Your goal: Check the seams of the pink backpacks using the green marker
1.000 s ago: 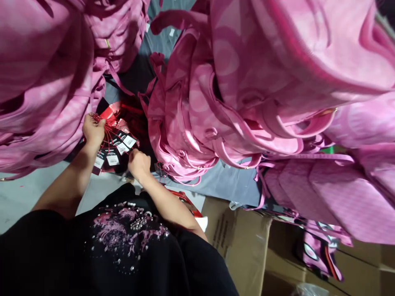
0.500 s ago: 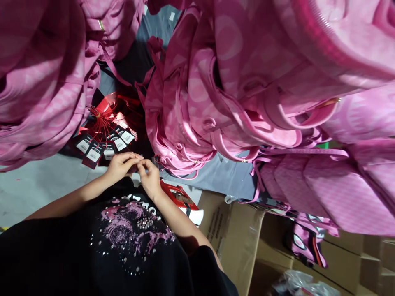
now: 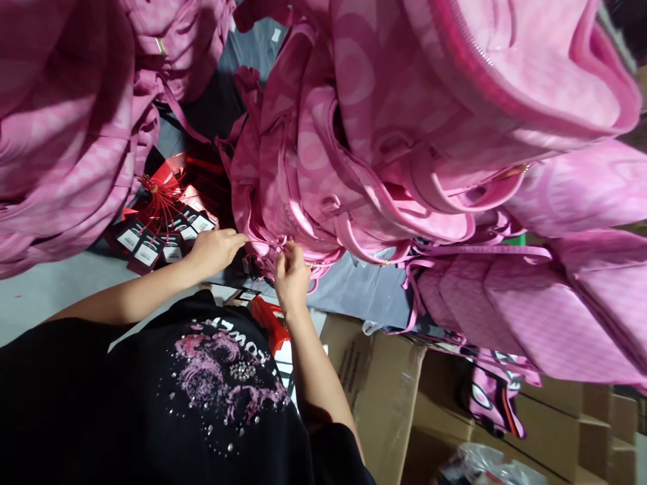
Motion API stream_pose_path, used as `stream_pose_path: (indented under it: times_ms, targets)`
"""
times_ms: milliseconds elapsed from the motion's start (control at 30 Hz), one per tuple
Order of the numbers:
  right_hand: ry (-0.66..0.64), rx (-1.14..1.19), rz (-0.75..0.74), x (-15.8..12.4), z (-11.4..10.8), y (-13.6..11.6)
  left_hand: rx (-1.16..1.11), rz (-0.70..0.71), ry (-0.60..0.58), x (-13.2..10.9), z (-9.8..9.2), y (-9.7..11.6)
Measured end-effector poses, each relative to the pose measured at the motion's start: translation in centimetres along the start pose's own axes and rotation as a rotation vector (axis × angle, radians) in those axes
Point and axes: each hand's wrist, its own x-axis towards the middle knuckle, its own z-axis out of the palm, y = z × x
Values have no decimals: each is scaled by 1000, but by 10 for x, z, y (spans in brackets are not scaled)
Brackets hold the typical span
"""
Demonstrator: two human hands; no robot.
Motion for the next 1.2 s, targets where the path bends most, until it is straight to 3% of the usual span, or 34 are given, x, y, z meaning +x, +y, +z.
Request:
stream_pose_path:
  times_ms: [233, 433, 600, 733, 867, 1000, 1100, 1200]
  targets:
    - [-85, -244, 51, 13, -7, -10, 27, 59, -130, 24, -14, 16]
    - [11, -588, 147, 9, -29, -27, -101, 73, -231, 49, -26, 21]
    - [-108, -401, 174, -2, -38, -18, -365, 45, -281, 45, -30, 9]
    - [-96, -379, 192, -2, -38, -11, -477, -18, -225, 24, -18, 16]
    - [-142, -564, 220, -1, -46, -10, -609, -53, -147, 14, 5, 23]
    - [-189, -700, 181, 2, -59, -7, -809, 14, -134, 12, 20, 15]
    - [-282, -562, 196, 12, -69, -3, -886, 163, -104, 8, 28, 7]
    - [-342, -206, 377, 22, -73, -5, -856, 150, 65, 4, 36, 8]
